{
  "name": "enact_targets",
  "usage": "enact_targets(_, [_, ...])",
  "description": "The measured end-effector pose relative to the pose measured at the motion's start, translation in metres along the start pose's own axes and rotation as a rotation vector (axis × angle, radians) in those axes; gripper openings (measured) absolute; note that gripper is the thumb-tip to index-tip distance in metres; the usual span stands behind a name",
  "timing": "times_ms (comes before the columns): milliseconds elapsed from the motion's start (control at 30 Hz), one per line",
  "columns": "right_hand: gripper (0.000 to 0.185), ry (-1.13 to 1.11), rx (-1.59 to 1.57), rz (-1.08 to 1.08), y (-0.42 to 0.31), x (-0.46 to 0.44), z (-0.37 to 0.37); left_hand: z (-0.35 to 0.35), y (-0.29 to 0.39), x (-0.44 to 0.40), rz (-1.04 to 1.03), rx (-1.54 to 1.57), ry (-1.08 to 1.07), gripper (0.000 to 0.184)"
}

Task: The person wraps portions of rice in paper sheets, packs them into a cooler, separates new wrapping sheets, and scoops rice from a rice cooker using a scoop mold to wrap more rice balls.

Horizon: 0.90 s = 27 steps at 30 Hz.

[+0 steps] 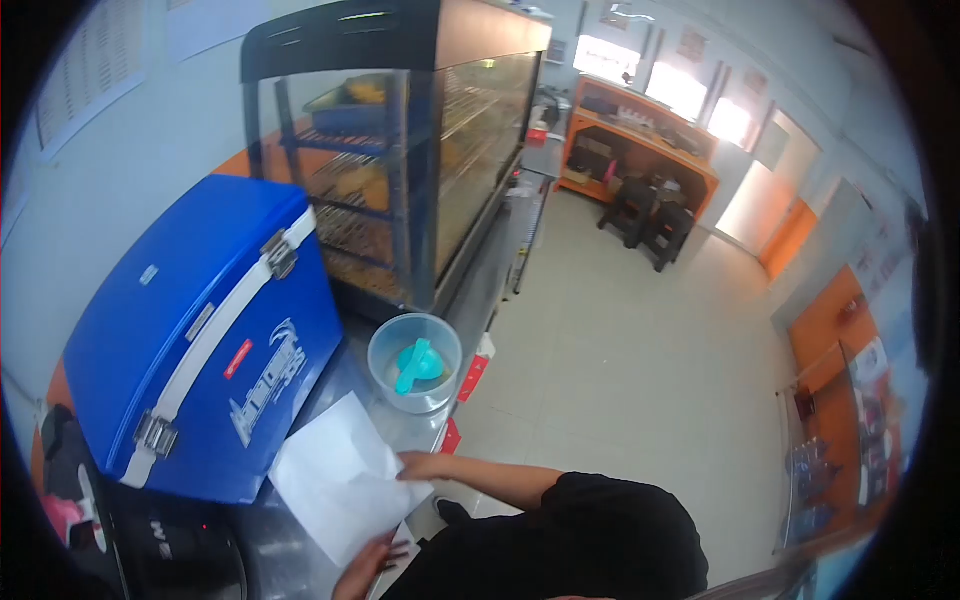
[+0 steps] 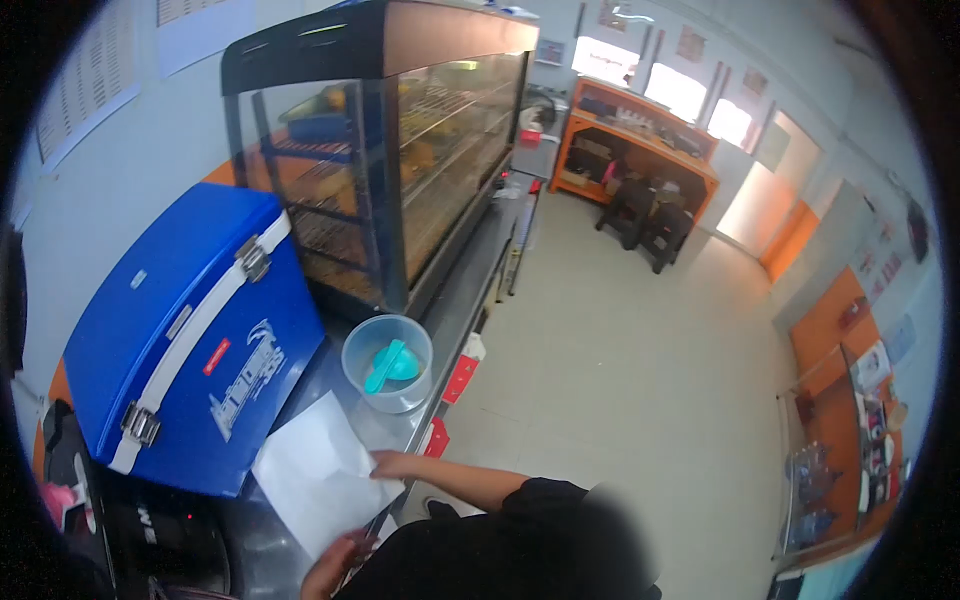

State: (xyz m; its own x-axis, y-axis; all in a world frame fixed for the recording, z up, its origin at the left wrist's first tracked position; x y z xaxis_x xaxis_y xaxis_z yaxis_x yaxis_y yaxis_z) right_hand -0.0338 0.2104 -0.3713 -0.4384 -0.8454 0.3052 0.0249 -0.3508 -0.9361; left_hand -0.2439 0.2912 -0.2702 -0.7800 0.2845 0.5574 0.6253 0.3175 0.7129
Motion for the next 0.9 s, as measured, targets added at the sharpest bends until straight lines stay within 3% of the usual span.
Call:
enact_targets(33, [0.050, -0.077, 0.025, 0.010, -0.004, -0.006, 0.007, 0.017, 0.014, 0.001, -0.074, -0.077, 0.110, 0.049])
enact_targets(67, [0.049, 0.006, 0.063, -0.193, 0.010, -0.004, 0.021, 0.031, 0.024, 0.008, -0.143, -0.143, 0.244, 0.048])
enact_targets(133, [0.051, -0.074, 0.134, -0.141, -0.013, 0.000, 0.038, 0.035, 0.053, 0.028, -0.213, -0.116, 0.347, 0.045])
enact_targets(167, [0.052, -0.039, 0.216, -0.075, 0.004, -0.011, 0.045, 0.036, 0.069, 0.040, -0.287, -0.136, 0.345, 0.043])
enact_targets(200, [0.053, 0.052, 0.282, -0.066, -0.028, 0.000, 0.054, 0.039, 0.082, 0.055, -0.366, -0.159, 0.358, 0.040])
enact_targets(233, [0.057, 0.070, 0.360, -0.060, -0.047, 0.005, 0.057, 0.043, 0.096, 0.072, -0.500, -0.178, 0.343, 0.038])
enact_targets(267, [0.068, 0.160, 0.395, 0.079, -0.048, 0.001, 0.061, 0.044, 0.112, 0.093, -0.631, -0.220, 0.321, 0.037])
enact_targets(300, [0.079, 0.304, 0.549, 0.077, -0.049, 0.002, 0.067, 0.043, 0.128, 0.123, -0.648, -0.299, 0.405, 0.035])
enact_targets(333, [0.087, 0.319, 0.705, 0.066, -0.054, 0.004, 0.070, 0.035, 0.147, 0.155, -0.643, -0.384, 0.470, 0.033])
enact_targets(400, [0.089, 0.292, 0.632, -0.078, -0.081, 0.019, 0.069, 0.012, 0.184, 0.232, -0.815, -0.565, 0.636, 0.026])
enact_targets(467, [0.087, 0.395, 0.860, -0.140, -0.080, 0.029, 0.069, 0.005, 0.199, 0.308, -0.860, -0.707, 0.830, 0.022])
enact_targets(567, [0.074, 0.493, 0.896, -0.006, -0.114, 0.035, 0.059, 0.016, 0.217, 0.415, -0.866, -1.054, 1.205, 0.024])
enact_targets(633, [0.059, 0.466, 0.851, 0.190, -0.178, 0.040, 0.029, 0.038, 0.224, 0.463, -0.845, -1.205, 1.312, 0.028])
enact_targets(700, [0.045, 0.378, 0.772, 0.442, -0.284, 0.050, -0.018, 0.071, 0.221, 0.512, -0.828, -1.251, 1.748, 0.039])
enact_targets(733, [0.040, 0.359, 0.733, 0.544, -0.338, 0.054, -0.047, 0.089, 0.216, 0.520, -0.842, -1.255, 1.721, 0.039])
enact_targets(800, [0.033, 0.344, 0.692, 0.853, -0.429, 0.059, -0.104, 0.147, 0.200, 0.523, -0.553, -1.141, 1.555, 0.050])
enact_targets(833, [0.028, 0.325, 0.668, 1.005, -0.477, 0.062, -0.138, 0.169, 0.191, 0.517, -0.659, -0.925, 1.389, 0.057])
enact_targets(867, [0.029, 0.285, 0.635, 1.014, -0.504, 0.048, -0.161, 0.170, 0.189, 0.514, -0.667, -0.937, 1.343, 0.057])
enact_targets(900, [0.033, 0.258, 0.666, 1.197, -0.538, 0.036, -0.191, 0.163, 0.190, 0.506, -0.748, -0.806, 1.143, 0.063])
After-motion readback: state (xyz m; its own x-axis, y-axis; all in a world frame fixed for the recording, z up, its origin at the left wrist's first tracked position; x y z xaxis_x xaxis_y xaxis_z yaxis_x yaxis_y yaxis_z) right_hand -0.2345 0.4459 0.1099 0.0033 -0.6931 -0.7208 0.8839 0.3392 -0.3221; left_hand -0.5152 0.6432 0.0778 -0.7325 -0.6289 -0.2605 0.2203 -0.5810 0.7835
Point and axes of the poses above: each hand's wrist, its own x-axis away from the middle knuckle, its own z-axis out of the back of the hand, y = z × x, the point moved 7 cm from there along -x, towards the middle knuckle, and after that the axes turned 1 degree about -z, right-handed, at the moved point
